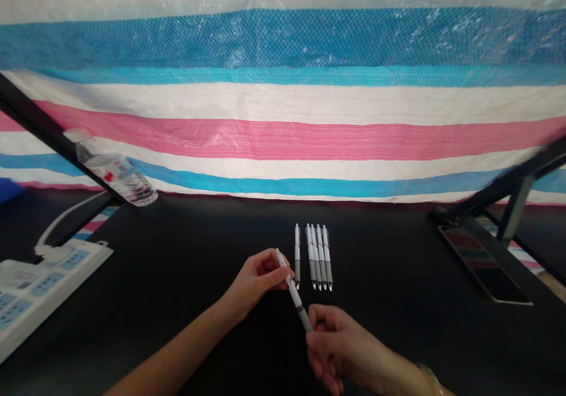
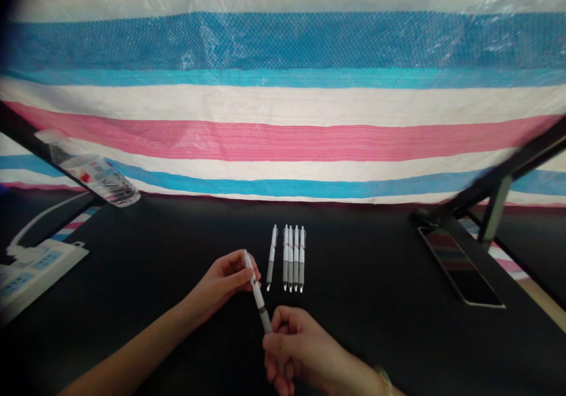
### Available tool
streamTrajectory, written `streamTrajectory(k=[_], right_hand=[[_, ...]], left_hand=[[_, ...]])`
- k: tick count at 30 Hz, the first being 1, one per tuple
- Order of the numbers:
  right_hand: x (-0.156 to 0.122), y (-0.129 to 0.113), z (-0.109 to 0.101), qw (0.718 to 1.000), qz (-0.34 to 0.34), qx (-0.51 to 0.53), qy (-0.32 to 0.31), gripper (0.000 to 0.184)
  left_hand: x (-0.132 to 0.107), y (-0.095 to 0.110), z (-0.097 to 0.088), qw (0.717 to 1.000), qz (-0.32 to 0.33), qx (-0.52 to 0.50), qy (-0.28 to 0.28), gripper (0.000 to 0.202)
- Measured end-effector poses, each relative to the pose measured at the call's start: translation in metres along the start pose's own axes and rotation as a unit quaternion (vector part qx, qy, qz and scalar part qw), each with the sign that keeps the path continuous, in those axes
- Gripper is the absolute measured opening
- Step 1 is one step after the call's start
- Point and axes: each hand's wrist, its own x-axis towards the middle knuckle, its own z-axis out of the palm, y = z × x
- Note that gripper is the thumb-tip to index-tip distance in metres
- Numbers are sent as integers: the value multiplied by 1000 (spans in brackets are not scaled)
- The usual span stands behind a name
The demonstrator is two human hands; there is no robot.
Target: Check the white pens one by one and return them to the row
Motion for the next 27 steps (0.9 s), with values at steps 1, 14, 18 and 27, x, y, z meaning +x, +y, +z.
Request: streamTrajectory(k=[1,14,18,27], right_hand=[[0,0,0,1000,0,2,-2,47],[3,5,-6,999,-3,45,-27,51],[2,3,-3,1000,-15,24,-2,45],[2,4,-5,1000,-2,24,-10,43]], left_hand=[[0,-1,0,1000,-1,-4,-3,34],[3,-7,-4,997,10,-74,1,29],[3,-6,-3,997,19,-78,15,27],[1,-4,-1,997,20,-72,22,29]])
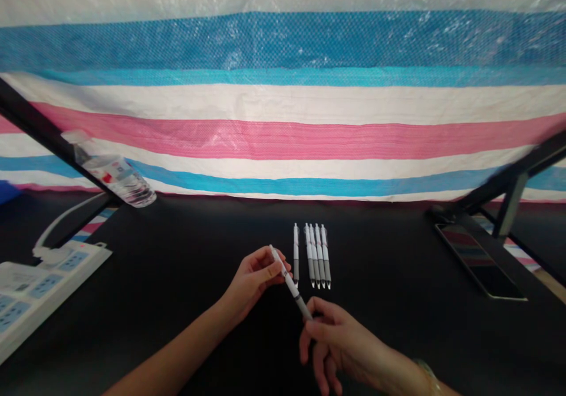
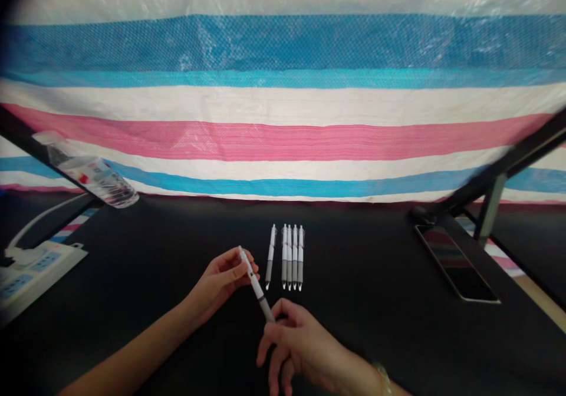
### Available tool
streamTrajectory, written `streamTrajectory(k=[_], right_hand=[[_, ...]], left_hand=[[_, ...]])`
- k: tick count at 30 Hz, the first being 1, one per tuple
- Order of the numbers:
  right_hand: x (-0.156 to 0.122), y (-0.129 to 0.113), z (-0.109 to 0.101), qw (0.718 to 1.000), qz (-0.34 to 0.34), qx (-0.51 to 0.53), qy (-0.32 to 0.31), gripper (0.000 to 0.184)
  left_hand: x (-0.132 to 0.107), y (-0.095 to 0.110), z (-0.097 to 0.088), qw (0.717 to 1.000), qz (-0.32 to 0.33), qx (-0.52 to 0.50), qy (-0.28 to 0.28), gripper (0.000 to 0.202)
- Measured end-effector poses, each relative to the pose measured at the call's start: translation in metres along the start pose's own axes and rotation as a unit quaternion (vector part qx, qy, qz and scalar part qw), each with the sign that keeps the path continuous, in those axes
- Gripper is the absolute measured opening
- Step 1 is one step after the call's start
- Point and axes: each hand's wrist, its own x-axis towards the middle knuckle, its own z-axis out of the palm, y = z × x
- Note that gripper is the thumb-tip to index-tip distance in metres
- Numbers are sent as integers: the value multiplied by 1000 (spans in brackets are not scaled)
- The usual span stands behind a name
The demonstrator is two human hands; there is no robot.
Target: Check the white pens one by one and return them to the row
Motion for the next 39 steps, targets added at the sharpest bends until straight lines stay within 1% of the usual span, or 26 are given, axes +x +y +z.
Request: streamTrajectory(k=[3,7,10,14,18,22,26,31,34,39], right_hand=[[0,0,0,1000,-5,-3,4,40],[0,-1,2,1000,-1,17,2,48],[-1,-4,4,1000,-4,1,7,43],[0,-2,3,1000,-8,2,11,43],[1,0,1,999,-16,28,6,52],[0,-2,3,1000,-24,2,19,43],[0,-2,4,999,-12,8,30,45],[1,-1,5,999,-28,1,28,46],[1,-1,6,999,-25,-13,37,47],[2,0,3,998,-12,-1,56,52]], left_hand=[[0,0,0,1000,0,-3,-1,29],[0,1,0,1000,3,6,12,28],[0,1,0,1000,1,10,15,29],[0,0,0,1000,-1,7,16,30],[1,1,0,1000,1,6,24,32],[1,0,0,999,2,10,32,32],[1,0,0,999,8,13,36,32],[0,-1,2,998,17,26,46,32],[-1,-1,4,999,17,28,43,33],[-1,-1,5,999,10,15,28,34]])
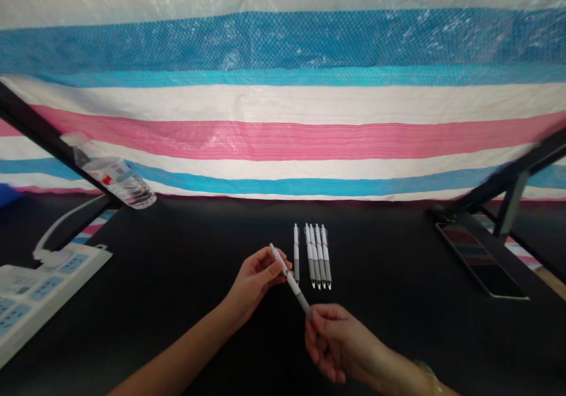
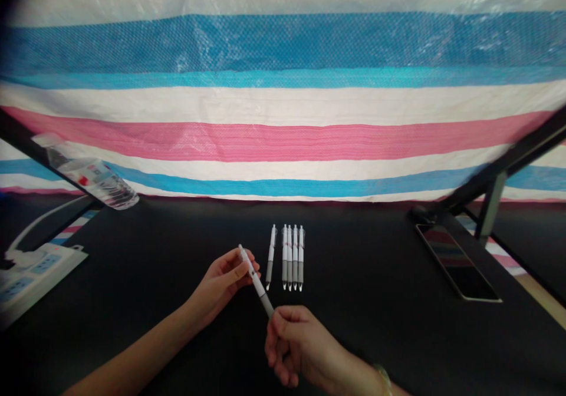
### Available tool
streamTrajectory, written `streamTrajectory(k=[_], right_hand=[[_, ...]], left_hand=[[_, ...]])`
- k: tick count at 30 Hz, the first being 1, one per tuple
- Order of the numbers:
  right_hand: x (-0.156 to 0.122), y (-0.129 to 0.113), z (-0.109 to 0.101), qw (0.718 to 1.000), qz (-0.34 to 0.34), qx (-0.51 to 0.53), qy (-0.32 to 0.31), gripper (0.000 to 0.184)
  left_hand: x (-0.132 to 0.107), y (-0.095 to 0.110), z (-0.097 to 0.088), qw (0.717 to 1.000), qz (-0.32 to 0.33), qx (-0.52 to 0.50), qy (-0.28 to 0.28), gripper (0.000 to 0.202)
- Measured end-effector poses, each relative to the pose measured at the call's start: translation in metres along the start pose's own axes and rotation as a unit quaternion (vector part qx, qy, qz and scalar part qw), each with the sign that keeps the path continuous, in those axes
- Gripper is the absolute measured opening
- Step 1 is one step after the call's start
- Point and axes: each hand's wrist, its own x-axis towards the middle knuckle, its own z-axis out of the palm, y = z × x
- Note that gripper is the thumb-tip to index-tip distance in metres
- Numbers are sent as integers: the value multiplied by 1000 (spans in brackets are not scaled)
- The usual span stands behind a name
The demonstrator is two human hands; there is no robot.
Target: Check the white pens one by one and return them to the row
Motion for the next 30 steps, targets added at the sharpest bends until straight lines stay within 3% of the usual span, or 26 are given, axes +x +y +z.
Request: streamTrajectory(k=[14,20,25,30], right_hand=[[-2,-7,4,997,-11,70,-34,49],[-7,-14,7,995,-9,89,-53,48],[-7,-14,6,995,-4,89,-53,47],[-8,-14,6,994,-4,93,-61,47]], left_hand=[[-5,-3,12,999,25,29,-26,39],[-6,-2,12,996,37,76,-42,73],[-4,-3,9,993,37,96,-56,54],[-3,-3,8,994,39,93,-50,54]])
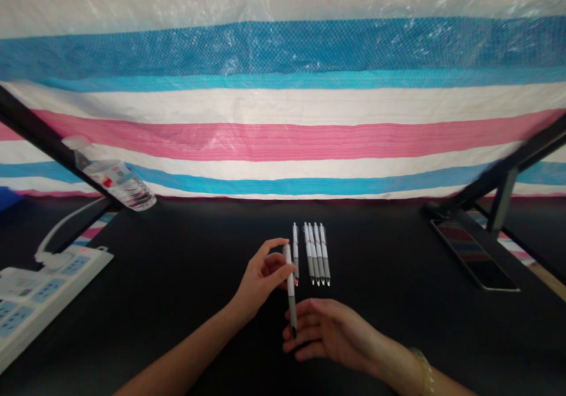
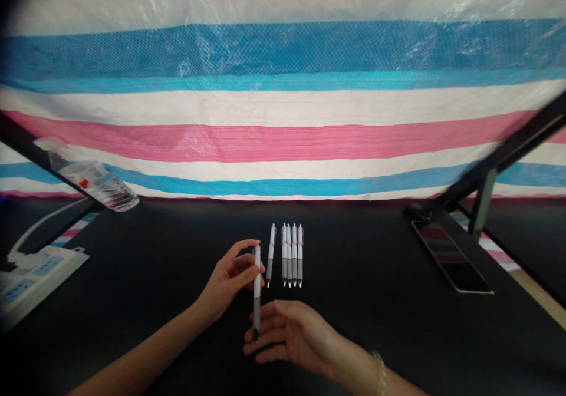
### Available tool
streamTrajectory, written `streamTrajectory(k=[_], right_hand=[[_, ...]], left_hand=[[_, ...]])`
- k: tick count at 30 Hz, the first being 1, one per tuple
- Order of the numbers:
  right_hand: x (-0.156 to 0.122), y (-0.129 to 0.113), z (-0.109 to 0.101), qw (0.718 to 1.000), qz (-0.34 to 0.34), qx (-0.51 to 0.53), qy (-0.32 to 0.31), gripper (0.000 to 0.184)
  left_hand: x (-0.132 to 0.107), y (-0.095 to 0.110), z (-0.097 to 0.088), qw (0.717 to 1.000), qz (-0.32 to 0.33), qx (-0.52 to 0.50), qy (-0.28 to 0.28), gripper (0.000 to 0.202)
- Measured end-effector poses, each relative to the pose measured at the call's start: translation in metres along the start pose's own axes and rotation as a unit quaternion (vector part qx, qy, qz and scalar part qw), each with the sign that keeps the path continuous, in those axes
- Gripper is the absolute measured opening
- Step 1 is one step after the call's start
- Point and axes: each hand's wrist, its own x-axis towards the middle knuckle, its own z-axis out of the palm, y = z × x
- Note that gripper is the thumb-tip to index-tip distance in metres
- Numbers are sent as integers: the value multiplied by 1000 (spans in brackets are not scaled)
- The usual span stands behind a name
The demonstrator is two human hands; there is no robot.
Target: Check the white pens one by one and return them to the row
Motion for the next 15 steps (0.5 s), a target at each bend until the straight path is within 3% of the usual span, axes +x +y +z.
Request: streamTrajectory(k=[12,15], right_hand=[[0,0,0,1000,1,5,4,41],[0,0,0,1000,0,4,0,41]], left_hand=[[3,-1,-5,1000,2,-13,4,63],[3,-1,-5,1000,1,-17,8,56]])
